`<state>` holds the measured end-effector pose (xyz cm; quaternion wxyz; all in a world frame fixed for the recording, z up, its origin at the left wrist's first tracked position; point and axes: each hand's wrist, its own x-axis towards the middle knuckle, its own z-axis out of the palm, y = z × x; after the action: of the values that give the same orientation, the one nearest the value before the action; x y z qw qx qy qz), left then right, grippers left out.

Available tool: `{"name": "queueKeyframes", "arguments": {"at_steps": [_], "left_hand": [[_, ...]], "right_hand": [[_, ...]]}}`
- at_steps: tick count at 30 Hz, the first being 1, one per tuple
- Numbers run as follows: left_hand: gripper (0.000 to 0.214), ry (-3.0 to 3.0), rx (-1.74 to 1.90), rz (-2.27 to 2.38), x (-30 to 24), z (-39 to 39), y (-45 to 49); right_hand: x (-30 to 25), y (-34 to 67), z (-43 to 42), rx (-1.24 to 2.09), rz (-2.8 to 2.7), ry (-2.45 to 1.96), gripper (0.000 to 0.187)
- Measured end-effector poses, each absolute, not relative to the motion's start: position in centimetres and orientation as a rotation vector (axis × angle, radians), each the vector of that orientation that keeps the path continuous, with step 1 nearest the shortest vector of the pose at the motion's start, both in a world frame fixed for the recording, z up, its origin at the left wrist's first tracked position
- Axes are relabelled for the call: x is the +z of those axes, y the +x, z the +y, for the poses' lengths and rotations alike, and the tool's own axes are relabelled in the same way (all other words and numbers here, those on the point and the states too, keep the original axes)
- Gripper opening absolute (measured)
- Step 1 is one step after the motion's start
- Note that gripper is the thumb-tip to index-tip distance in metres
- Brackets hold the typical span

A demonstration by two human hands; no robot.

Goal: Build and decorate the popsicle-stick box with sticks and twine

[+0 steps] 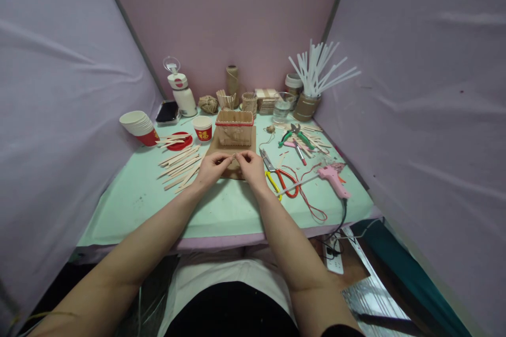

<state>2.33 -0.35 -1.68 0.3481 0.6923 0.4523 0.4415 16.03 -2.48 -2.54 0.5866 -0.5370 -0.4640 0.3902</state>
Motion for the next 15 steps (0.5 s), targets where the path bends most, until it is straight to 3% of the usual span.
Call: {"name": "queueKeyframes", "arguments": {"at_steps": [15], "left_hand": [[0.023,1.515,1.095,1.153,-1.55,-0.30,2.43]], "right_hand": [[-2.12,15.76,-2.66,0.972,-1.080,-1.226,0.026]]}}
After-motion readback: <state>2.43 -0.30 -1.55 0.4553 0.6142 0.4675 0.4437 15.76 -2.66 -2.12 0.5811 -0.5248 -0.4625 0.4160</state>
